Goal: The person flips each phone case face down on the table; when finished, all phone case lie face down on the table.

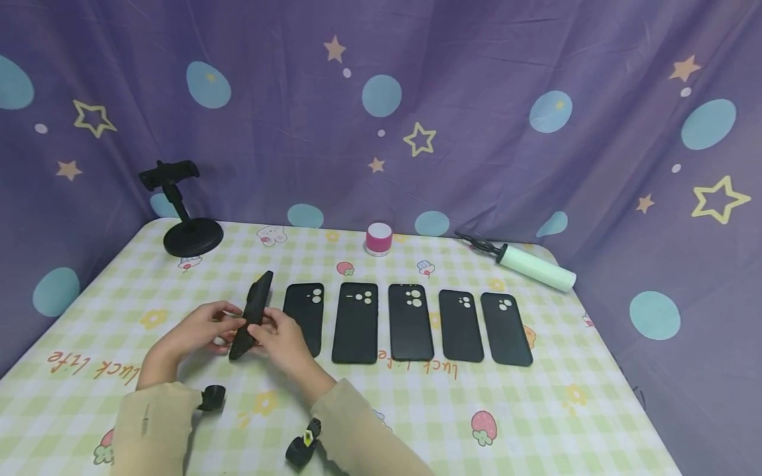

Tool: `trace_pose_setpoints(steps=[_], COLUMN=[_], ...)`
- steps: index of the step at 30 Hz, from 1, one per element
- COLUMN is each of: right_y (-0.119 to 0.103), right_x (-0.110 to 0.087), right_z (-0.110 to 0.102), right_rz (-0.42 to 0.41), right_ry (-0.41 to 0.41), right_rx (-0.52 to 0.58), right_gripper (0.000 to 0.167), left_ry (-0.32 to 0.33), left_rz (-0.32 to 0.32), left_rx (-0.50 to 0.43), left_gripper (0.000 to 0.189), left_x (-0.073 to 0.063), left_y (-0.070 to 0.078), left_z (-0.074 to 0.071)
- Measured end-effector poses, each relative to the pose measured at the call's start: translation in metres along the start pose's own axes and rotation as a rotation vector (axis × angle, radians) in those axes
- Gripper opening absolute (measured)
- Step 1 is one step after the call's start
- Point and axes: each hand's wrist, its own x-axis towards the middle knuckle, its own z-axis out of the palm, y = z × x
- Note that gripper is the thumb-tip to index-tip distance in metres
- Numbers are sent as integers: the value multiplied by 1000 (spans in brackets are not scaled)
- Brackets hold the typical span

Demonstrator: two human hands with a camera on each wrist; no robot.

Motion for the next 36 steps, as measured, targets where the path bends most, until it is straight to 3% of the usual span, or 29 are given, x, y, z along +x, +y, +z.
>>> trace_pose_setpoints(steps=[7, 14, 24, 36], right_y=[3, 6, 1, -10], right_x=[2, 3, 1, -6], right_z=[1, 2, -1, -2], right_rz=[-4, 14, -65, -41], right_ry=[34, 143, 241, 247], right_rx=[27, -163, -480, -584], right_gripper=[42, 47, 36, 24], left_ry=[36, 88, 125, 154], left_rz=[-52, -75, -108, -121], left_rx=[68, 173, 169, 229], left_gripper=[48, 50, 52, 50], left_x=[0, 3, 2, 3], left_y=[0, -2, -2, 0], left_z=[-3, -6, -4, -2])
